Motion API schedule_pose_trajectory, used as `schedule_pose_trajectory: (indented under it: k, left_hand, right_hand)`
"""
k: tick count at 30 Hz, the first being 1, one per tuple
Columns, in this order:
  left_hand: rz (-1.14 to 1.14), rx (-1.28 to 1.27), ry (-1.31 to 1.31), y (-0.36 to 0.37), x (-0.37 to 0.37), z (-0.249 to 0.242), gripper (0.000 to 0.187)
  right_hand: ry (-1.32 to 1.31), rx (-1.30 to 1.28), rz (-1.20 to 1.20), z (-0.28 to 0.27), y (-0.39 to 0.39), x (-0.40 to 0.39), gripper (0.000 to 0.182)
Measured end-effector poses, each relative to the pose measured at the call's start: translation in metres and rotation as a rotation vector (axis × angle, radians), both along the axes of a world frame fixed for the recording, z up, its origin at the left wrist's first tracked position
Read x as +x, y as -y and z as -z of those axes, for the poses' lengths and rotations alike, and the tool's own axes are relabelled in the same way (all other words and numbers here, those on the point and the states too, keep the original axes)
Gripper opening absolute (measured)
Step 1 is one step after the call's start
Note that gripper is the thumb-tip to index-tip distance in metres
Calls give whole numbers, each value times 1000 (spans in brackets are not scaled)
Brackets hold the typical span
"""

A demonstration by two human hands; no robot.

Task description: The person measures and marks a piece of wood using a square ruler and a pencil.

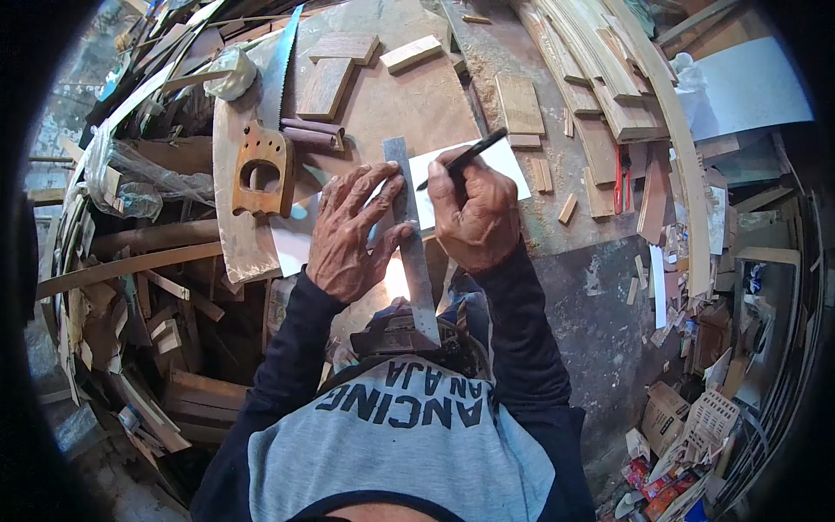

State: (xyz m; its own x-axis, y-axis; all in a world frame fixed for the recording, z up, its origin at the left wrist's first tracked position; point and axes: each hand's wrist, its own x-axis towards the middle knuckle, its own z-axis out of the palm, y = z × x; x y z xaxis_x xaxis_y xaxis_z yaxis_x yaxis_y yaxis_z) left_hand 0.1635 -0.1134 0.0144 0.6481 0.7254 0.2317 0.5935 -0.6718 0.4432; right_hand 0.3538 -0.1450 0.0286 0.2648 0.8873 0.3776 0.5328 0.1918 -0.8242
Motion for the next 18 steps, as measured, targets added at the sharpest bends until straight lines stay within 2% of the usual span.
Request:
schedule_pose_trajectory:
  k: [3,18]
  left_hand:
    - [2,-1,-9,-1,0,0,53]
    - [-1,1,1,0,0,1,55]
  right_hand:
    - [-30,7,72,1,-5,0,14]
    - [82,52,7,11,-15,-4,11]
